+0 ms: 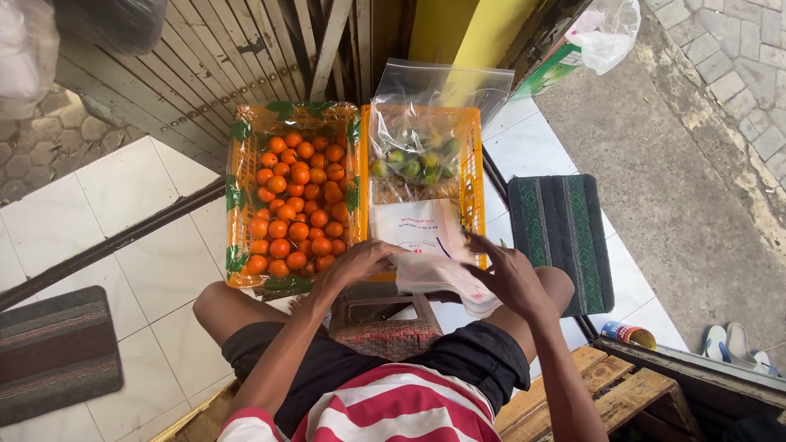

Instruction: The person picks up several pieces of fruit from a crate and places them into a plastic bag before sealing it.

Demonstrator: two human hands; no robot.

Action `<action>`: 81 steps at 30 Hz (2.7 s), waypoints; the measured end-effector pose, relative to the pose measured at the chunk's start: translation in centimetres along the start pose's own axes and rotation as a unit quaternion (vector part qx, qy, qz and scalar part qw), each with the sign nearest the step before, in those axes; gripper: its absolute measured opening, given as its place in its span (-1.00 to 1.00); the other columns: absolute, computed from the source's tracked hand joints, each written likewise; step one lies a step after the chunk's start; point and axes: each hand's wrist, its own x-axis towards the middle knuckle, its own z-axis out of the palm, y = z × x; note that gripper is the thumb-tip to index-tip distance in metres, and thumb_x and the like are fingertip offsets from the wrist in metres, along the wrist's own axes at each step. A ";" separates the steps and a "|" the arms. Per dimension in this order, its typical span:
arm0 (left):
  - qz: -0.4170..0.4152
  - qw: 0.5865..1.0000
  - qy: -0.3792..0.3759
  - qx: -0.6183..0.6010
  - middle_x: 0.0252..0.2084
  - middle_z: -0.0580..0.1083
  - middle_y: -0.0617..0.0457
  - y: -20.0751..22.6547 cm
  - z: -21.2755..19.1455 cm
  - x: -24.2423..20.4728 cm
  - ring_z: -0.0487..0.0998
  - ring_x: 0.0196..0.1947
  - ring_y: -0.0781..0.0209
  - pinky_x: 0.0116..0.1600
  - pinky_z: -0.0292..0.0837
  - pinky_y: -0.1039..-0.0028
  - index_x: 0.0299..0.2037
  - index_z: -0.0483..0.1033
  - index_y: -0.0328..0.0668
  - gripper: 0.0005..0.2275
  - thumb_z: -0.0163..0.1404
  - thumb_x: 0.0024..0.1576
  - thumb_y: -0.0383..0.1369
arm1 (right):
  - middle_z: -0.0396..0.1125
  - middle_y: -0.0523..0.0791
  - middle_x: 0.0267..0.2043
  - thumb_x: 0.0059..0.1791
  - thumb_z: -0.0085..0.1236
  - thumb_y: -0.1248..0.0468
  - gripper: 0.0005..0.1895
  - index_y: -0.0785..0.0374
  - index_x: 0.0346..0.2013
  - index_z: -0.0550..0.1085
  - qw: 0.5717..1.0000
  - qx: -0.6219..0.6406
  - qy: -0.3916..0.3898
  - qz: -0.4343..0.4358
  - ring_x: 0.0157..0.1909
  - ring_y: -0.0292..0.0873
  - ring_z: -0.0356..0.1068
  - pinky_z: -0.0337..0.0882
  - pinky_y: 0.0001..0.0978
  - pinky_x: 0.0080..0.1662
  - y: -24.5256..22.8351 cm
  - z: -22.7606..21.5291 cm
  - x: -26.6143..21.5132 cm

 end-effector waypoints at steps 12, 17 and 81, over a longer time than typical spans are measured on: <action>0.056 0.998 0.019 0.002 -0.12 0.60 -0.31 -4.5 1.9 2.4 0.63 -0.19 -0.37 0.00 0.46 -0.06 0.26 0.30 0.13 -0.69 -0.08 0.31 -0.33 | 0.47 -0.01 -0.01 0.00 0.27 0.17 -0.67 0.12 0.04 0.55 0.909 -0.208 0.318 -0.170 0.09 0.00 0.49 0.48 -0.28 -0.13 -3.0 5.6 -0.3; 0.064 0.997 0.010 -0.041 -0.01 0.60 -0.18 -7.2 3.4 3.4 0.62 -0.13 -0.31 0.04 0.46 0.01 0.44 0.23 0.25 -0.51 -0.12 0.29 -0.44 | 0.49 0.07 -0.22 -0.09 0.30 0.08 -0.45 0.25 0.09 0.38 0.967 -0.198 0.153 -0.041 -0.17 0.17 0.53 0.49 -0.04 -0.19 -1.5 5.3 0.6; 0.086 0.838 0.293 -0.452 0.36 0.29 -0.38 4.1 -6.0 3.7 0.39 0.34 -0.12 0.34 0.36 0.04 0.45 0.00 -0.16 -0.21 0.17 0.09 -0.10 | -0.11 -0.32 -0.52 -0.12 -0.13 0.49 -0.72 0.19 -0.65 0.07 0.973 -0.051 0.220 -0.043 -0.45 -0.33 -0.11 -0.05 -0.36 -0.46 5.9 -12.0 -3.5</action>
